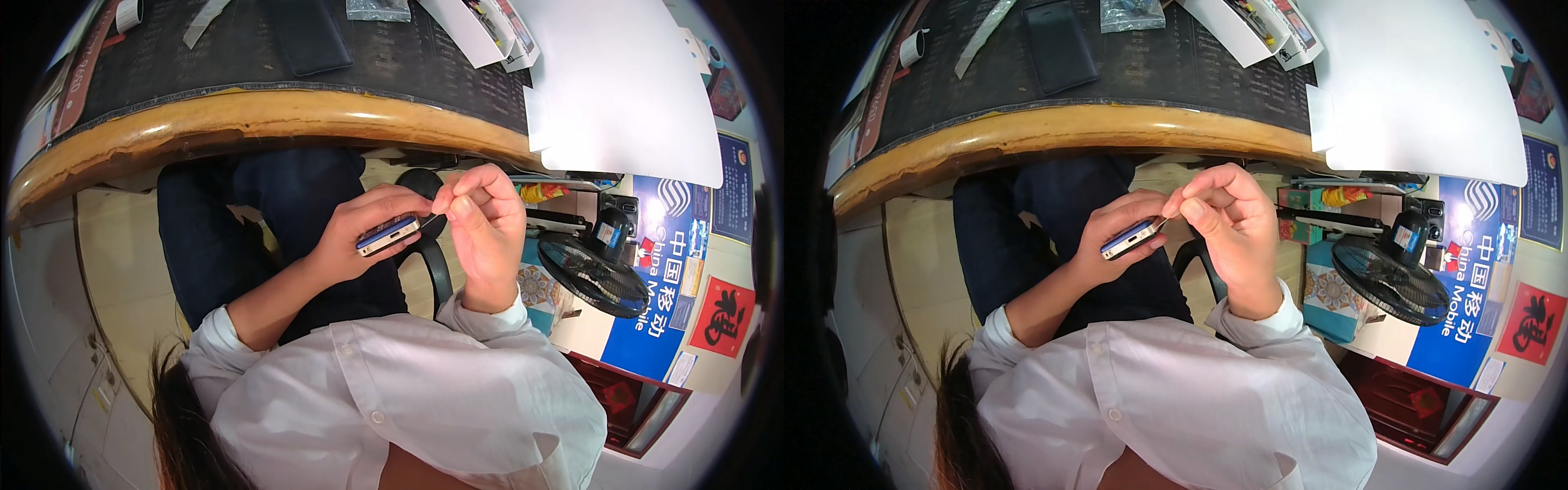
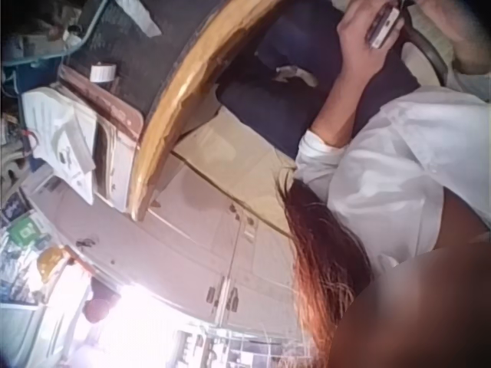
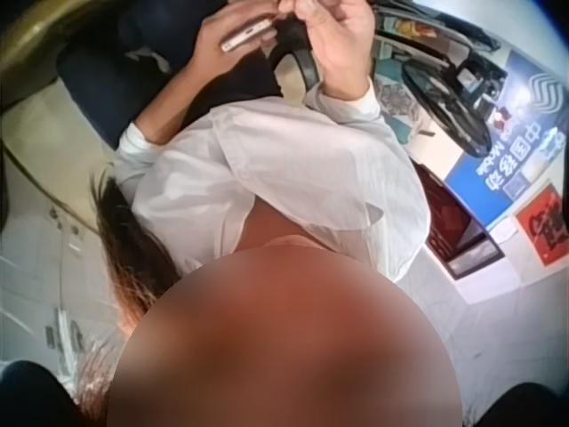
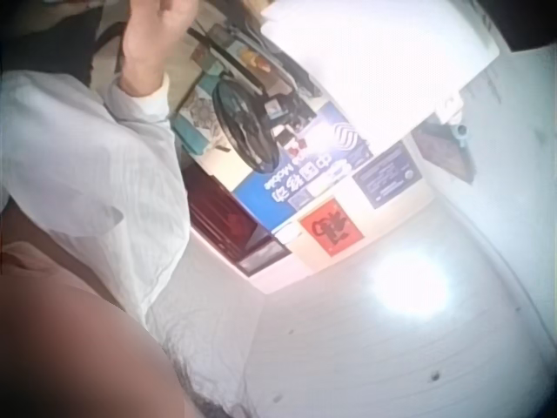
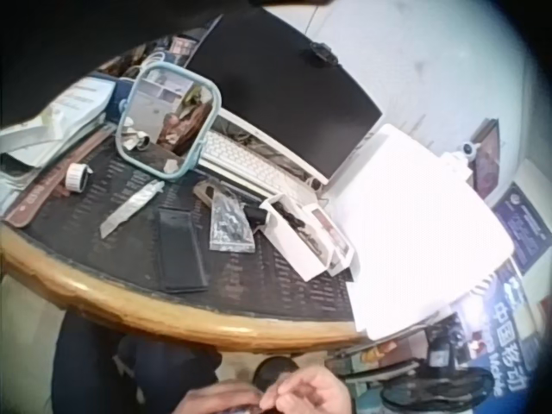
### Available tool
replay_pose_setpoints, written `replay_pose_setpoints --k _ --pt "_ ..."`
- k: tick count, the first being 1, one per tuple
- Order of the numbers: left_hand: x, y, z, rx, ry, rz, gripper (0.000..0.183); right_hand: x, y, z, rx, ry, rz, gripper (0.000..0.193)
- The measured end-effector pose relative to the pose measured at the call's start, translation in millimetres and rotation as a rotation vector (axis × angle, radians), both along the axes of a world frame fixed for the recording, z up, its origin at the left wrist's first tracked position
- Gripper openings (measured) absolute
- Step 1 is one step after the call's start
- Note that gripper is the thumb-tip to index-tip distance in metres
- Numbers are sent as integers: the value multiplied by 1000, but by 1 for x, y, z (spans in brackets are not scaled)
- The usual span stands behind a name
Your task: The person removes the back cover of a feature phone, uses a small tool to adjust the SIM card tray, and reassembles the phone. The person then attaches a lanyard to the phone and briefly operates the keypad.
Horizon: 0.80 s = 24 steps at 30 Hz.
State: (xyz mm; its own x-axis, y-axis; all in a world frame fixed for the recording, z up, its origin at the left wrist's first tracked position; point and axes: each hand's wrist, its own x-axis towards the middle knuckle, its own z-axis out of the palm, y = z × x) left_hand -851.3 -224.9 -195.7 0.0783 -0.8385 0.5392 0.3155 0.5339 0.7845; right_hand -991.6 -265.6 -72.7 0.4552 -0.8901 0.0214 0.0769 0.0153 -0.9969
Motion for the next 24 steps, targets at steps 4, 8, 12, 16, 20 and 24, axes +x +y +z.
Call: replay_pose_setpoints --k 4,8,12,16,20,24 --pt "-1 0 -2 -20 9 1 44 2 6 3 -98 47 28 16" --pt "-1 0 -2 -31 17 -11 45 -1 8 3 -249 113 93 14" --pt "1 0 -1 -34 -4 -4 47 3 13 5 -407 223 92 16" --pt "2 -1 0 -40 -22 -6 48 2 14 10 -648 404 111 23" --pt "3 -1 -1 -32 -29 -15 49 3 13 9 -822 468 116 28" --pt "2 -1 -2 -35 -29 -7 48 7 12 12 -931 519 132 30"
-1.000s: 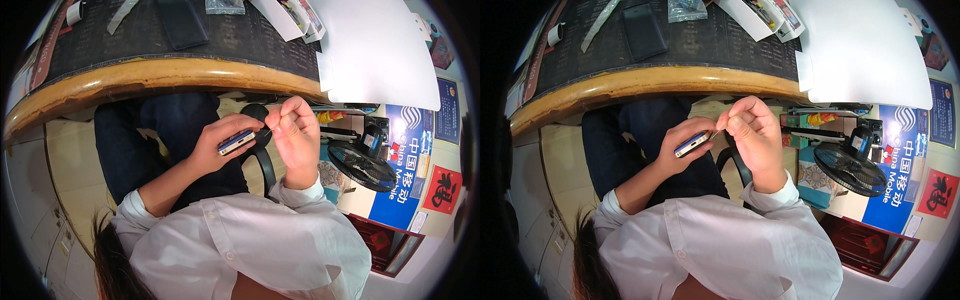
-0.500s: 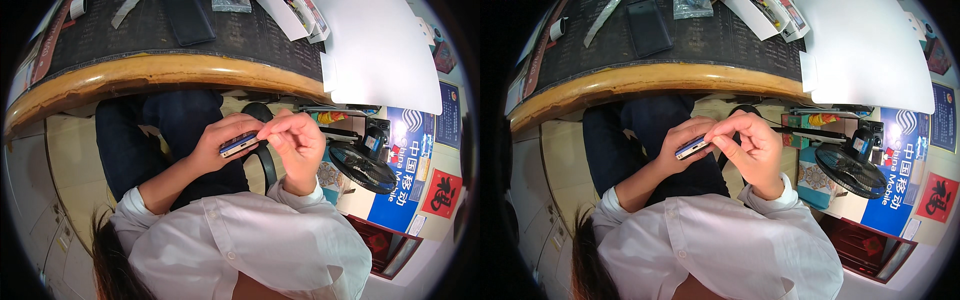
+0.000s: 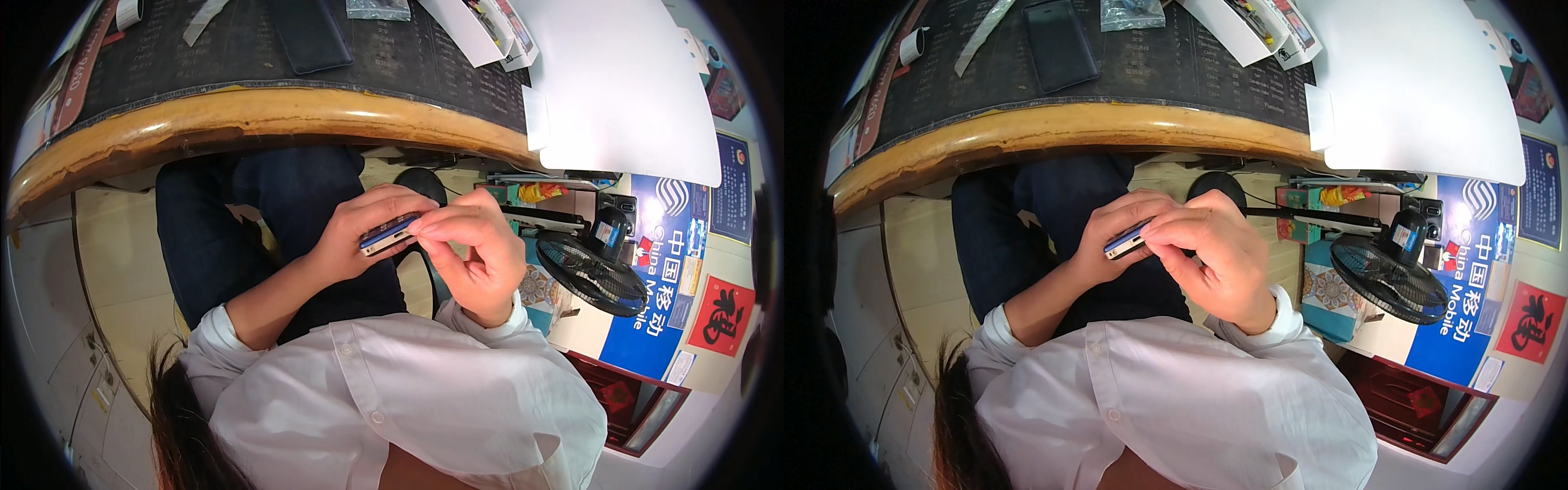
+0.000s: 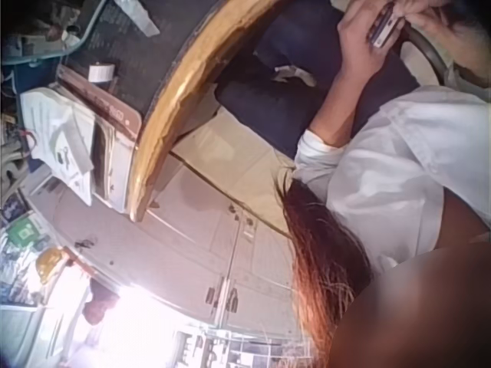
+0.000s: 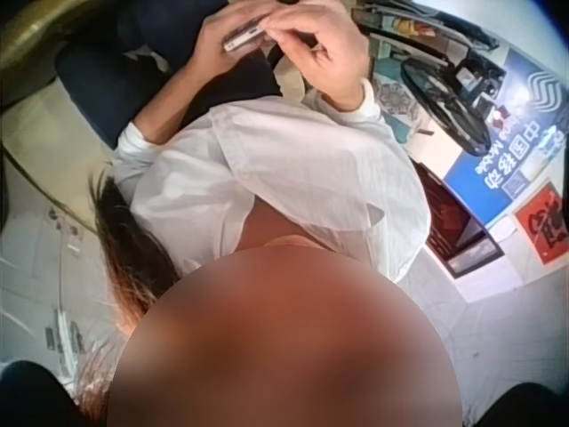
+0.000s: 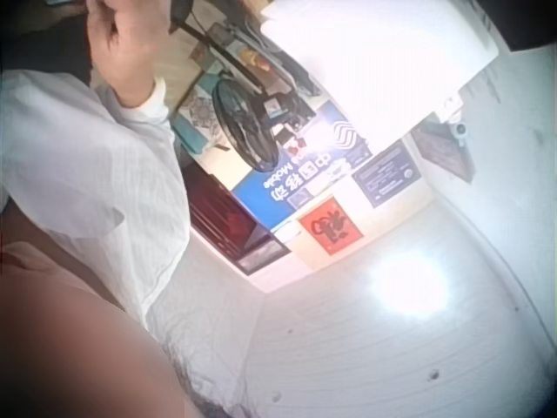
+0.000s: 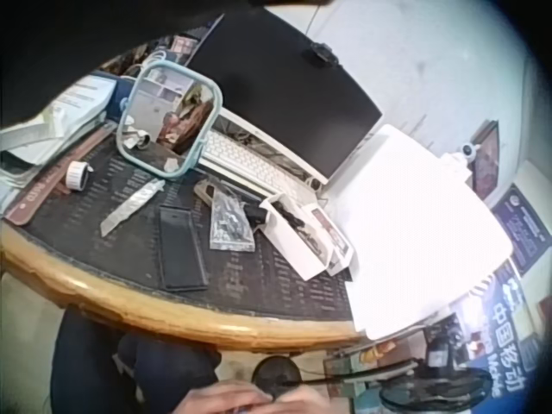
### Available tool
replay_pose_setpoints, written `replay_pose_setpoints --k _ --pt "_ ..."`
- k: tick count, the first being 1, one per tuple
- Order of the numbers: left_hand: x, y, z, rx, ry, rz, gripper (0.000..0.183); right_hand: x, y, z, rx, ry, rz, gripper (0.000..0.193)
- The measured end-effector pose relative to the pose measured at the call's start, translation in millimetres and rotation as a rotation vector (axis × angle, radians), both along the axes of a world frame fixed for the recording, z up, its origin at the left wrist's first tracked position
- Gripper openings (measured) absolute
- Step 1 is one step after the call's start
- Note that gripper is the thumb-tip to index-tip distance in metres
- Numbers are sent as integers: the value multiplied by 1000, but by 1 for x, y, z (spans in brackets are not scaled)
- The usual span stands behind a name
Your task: The person removes the back cover of a feature phone, uses a small tool to adjust the SIM card tray, and reassembles the phone. The person then attaches a lanyard to the phone and briefly operates the keypad.
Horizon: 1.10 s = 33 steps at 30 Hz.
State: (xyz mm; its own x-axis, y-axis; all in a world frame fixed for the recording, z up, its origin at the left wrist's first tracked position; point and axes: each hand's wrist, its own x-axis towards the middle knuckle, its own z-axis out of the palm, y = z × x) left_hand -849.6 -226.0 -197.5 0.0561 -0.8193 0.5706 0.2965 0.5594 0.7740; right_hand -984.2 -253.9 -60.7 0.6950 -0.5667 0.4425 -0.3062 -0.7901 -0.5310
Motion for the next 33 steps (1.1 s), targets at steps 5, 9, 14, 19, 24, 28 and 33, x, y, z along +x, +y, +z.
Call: replay_pose_setpoints --k 5,9,14,19,24,28,33 --pt "-1 1 0 0 1 7 47 0 -1 -3 37 16 9 31" --pt "-2 0 0 7 -11 17 46 2 3 0 2 60 -7 30" --pt "-3 0 1 25 -33 39 45 4 3 2 -112 101 47 24" --pt "-4 1 2 29 -29 38 44 4 -2 5 -81 135 82 21" --pt "-3 0 5 47 -43 45 45 0 -9 11 35 97 90 19" --pt "-4 -1 4 87 -39 50 45 1 -3 9 230 -113 64 16" --pt "-7 0 0 92 -18 62 42 7 1 1 253 -49 59 17"
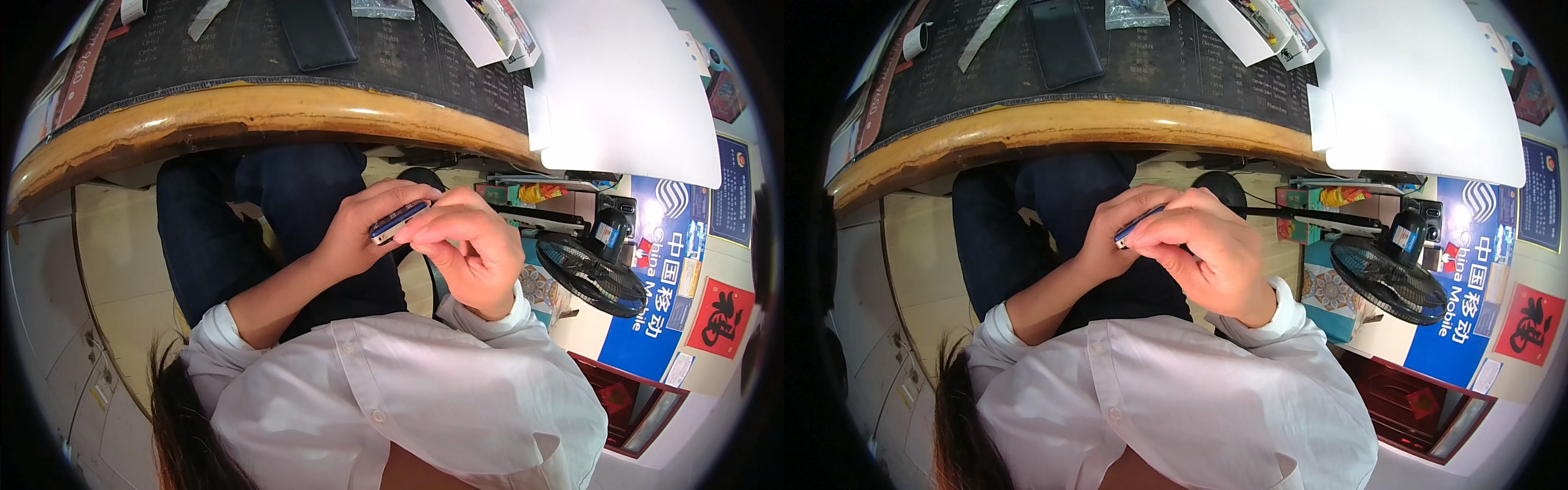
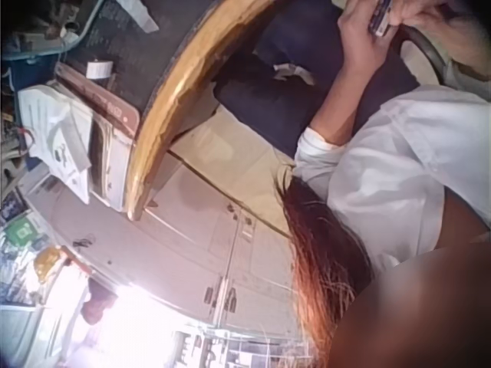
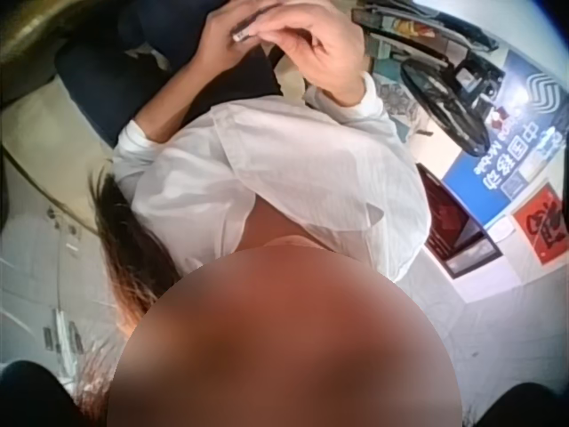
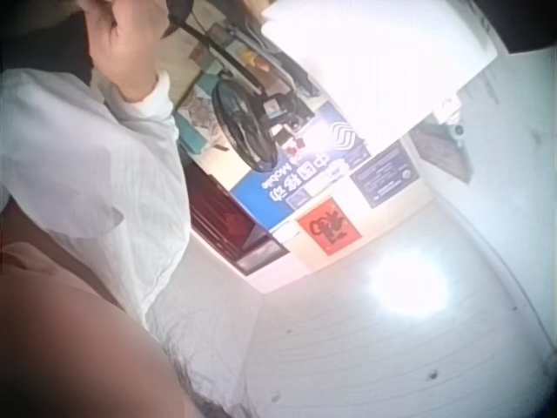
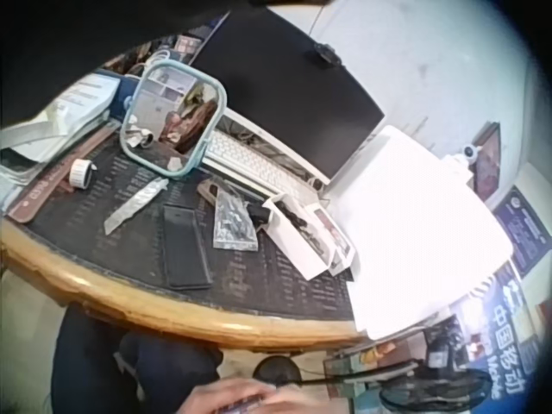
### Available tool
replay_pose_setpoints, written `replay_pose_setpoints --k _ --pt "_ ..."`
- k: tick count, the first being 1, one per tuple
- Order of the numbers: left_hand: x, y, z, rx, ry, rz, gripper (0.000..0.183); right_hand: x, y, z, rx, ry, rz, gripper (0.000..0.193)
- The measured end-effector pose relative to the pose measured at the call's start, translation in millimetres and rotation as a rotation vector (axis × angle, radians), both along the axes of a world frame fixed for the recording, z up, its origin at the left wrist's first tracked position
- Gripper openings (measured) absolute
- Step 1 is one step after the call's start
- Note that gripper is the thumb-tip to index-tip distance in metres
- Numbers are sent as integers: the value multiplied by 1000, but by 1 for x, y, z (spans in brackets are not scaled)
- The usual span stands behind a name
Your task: The person removes the back cover of a feature phone, uses a small tool to adjust the SIM card tray, and reassembles the phone. The person then attaches a lanyard to the phone and briefly operates the keypad.
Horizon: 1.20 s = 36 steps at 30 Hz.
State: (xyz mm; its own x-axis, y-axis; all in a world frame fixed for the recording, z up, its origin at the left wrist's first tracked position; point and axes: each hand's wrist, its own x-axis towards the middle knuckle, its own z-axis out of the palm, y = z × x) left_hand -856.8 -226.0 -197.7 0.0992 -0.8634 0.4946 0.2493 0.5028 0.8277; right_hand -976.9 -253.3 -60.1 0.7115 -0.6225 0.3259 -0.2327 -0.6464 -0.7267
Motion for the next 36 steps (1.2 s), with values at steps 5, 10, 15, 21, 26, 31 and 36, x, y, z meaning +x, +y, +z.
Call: replay_pose_setpoints --k 5,10,15,21,26,31,36 --pt "0 -1 -4 -10 -7 -7 46 6 -2 -2 -66 53 15 18" --pt "0 -1 -4 -25 -3 -8 47 7 -6 -1 -194 116 63 13" --pt "0 0 -3 -33 0 -2 45 8 -9 3 -279 174 91 13" --pt "1 3 -1 -28 -11 -46 38 9 -4 6 334 64 -55 7" --pt "3 3 1 -1 -11 -60 37 3 -9 0 237 83 -54 6" --pt "2 3 -2 -24 -5 -54 40 3 -11 4 37 202 61 11" --pt "1 1 2 -28 6 -24 43 -1 -9 4 289 -66 -63 7"
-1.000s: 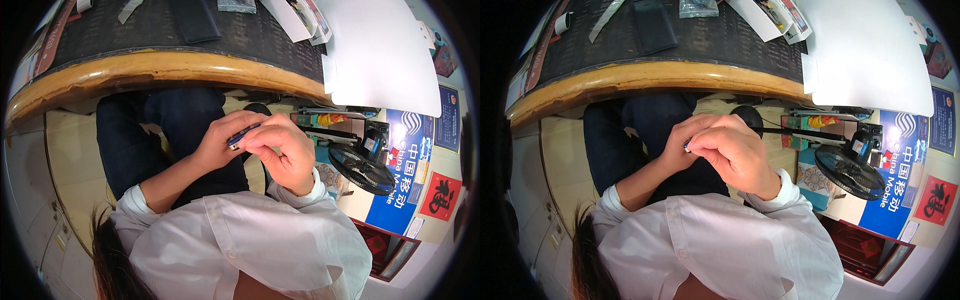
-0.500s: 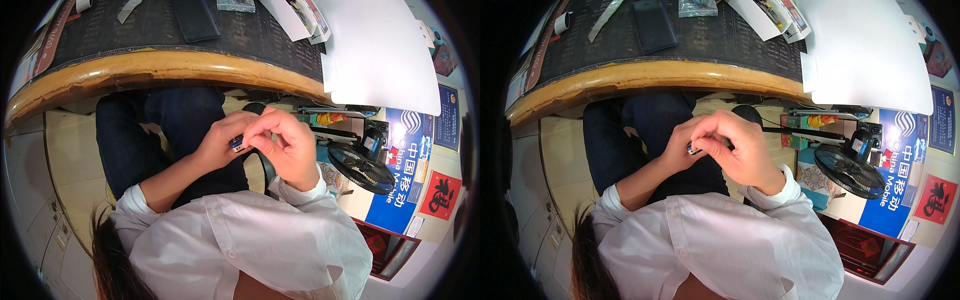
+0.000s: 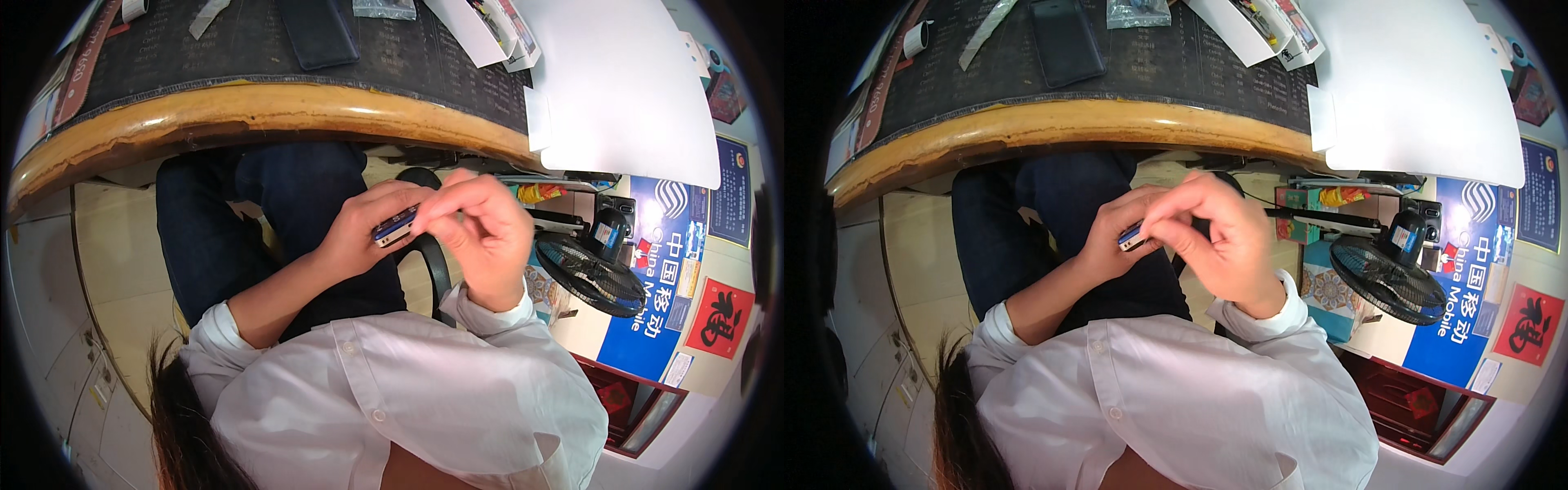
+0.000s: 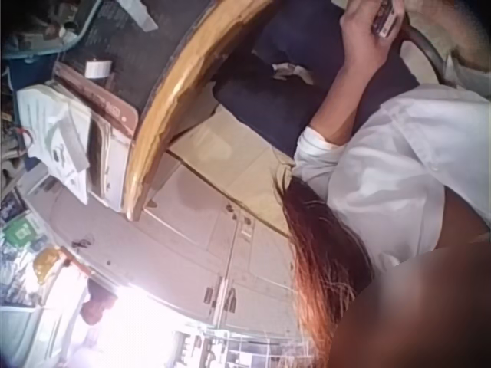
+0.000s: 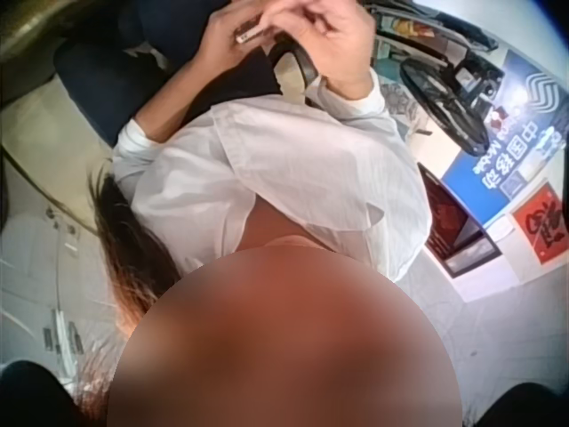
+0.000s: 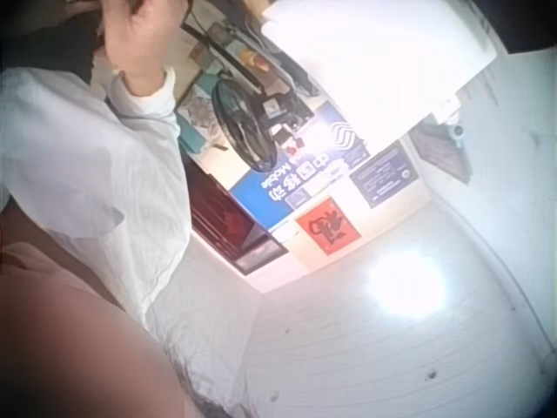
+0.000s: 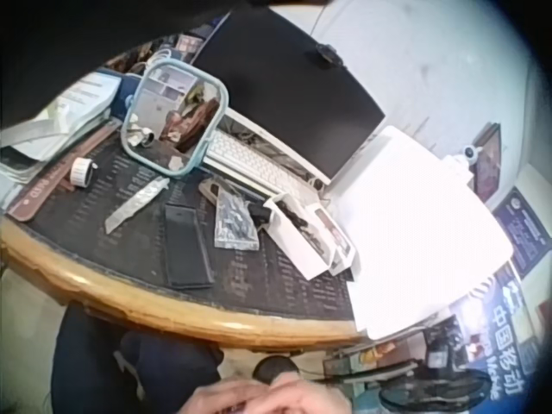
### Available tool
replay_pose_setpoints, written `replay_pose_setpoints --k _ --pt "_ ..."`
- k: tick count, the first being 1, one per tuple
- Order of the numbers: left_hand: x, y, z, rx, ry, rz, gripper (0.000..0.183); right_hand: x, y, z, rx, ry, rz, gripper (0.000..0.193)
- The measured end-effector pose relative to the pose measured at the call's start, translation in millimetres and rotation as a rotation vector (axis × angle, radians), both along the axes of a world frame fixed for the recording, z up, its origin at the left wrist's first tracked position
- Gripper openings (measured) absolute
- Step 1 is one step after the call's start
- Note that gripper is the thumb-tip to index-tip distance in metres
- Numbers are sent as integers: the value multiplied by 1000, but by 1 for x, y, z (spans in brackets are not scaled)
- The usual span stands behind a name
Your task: The person removes the back cover of a feature phone, uses a small tool to adjust the SIM card tray, and reassembles the phone. The person then attaches a lanyard to the phone and briefly operates the keypad.
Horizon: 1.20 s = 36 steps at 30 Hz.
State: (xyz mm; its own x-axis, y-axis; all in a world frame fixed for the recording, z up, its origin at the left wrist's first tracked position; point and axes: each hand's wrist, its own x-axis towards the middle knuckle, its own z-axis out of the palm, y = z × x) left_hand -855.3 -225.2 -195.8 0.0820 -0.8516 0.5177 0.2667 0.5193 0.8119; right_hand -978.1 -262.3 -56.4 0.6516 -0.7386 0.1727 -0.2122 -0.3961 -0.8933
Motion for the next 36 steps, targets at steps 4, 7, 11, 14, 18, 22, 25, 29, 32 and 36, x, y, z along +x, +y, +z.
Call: replay_pose_setpoints --k 4,7,11,14,18,22,25,29,32,36 --pt "1 0 4 8 5 8 44 -2 0 1 -187 -57 -110 9" --pt "1 0 3 0 -5 25 44 -5 1 0 -347 22 -76 13" --pt "2 0 3 -15 -17 36 43 -5 2 -2 -448 108 -65 18" --pt "2 1 3 -17 -20 40 43 -3 2 -1 -490 125 -49 19" --pt "3 2 6 -16 -10 15 42 -5 1 2 -483 142 -15 19" --pt "20 -5 32 -203 10 63 41 -1 2 23 -419 -112 -88 16" --pt "53 -23 71 -355 42 179 41 10 -13 42 -440 -338 -83 13" --pt "113 -61 105 -422 100 462 38 33 -18 57 -407 -350 -111 11" --pt "157 -77 110 -262 114 610 30 58 -18 53 -332 -364 -43 11" --pt "169 -80 99 -146 13 757 26 94 -28 37 -242 -403 11 11"
